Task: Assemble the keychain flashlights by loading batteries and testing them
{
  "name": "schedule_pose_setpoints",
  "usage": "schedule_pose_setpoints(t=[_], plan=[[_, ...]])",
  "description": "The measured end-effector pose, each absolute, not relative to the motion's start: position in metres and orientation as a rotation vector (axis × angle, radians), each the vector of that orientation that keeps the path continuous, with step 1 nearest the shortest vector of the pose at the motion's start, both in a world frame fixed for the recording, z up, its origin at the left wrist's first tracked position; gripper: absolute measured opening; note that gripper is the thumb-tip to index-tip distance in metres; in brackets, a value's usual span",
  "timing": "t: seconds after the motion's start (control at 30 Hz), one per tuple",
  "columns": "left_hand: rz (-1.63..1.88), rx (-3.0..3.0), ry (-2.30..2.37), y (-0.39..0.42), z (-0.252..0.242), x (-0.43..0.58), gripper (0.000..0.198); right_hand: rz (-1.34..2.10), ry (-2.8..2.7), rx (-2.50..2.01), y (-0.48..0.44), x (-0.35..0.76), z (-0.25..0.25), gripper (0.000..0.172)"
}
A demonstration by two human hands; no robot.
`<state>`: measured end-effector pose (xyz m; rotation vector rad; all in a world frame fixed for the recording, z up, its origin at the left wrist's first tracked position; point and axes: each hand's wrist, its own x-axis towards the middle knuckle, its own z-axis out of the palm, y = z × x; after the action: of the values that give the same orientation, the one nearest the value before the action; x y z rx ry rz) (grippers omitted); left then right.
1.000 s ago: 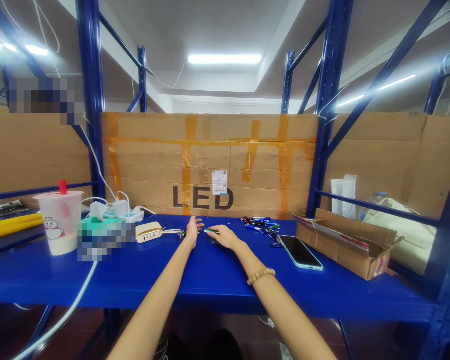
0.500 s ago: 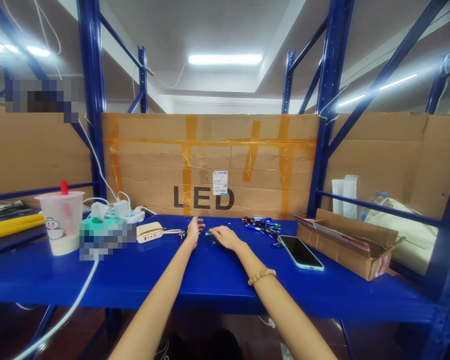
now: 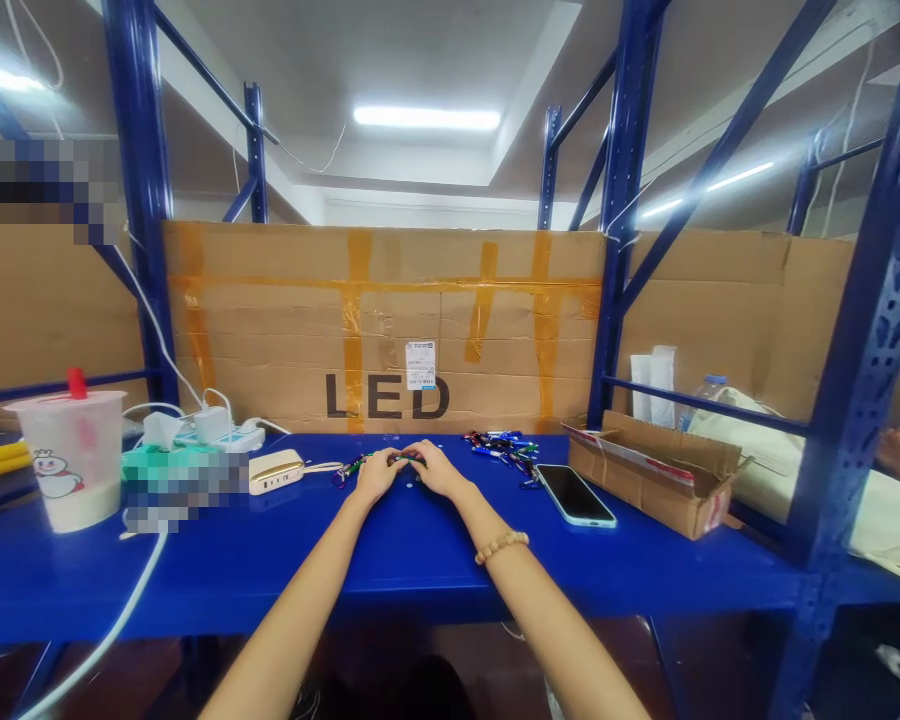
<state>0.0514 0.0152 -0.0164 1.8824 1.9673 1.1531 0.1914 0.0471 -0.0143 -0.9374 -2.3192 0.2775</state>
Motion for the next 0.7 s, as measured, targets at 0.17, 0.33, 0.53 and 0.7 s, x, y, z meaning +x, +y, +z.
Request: schedule_pose_setpoints(t=[0.17,0.33,0.53,0.7], plan=[[1.053,1.825,2.262,0.009,-0.013,0.051,0.014,0.231,-2.215,-1.26,0.039,0.195,-0.01,0.038],[1.002,1.644,2.529,0.006,-0.012,0.049,0.014,0.214,-1.925,-1.813,0.043,0.202,-0.01,0.054],[1.025,1.55,2.655,0.001,-0.013,0.049,0.021,0.128,-1.602,-2.203,0.054,0.22,-0.006,0.065],[1.078,1.563,2.644,-0.001,-0.009,0.05,0.018,0.115,-1.455,-2.329,0.06,0.234,-0.005,0.068]])
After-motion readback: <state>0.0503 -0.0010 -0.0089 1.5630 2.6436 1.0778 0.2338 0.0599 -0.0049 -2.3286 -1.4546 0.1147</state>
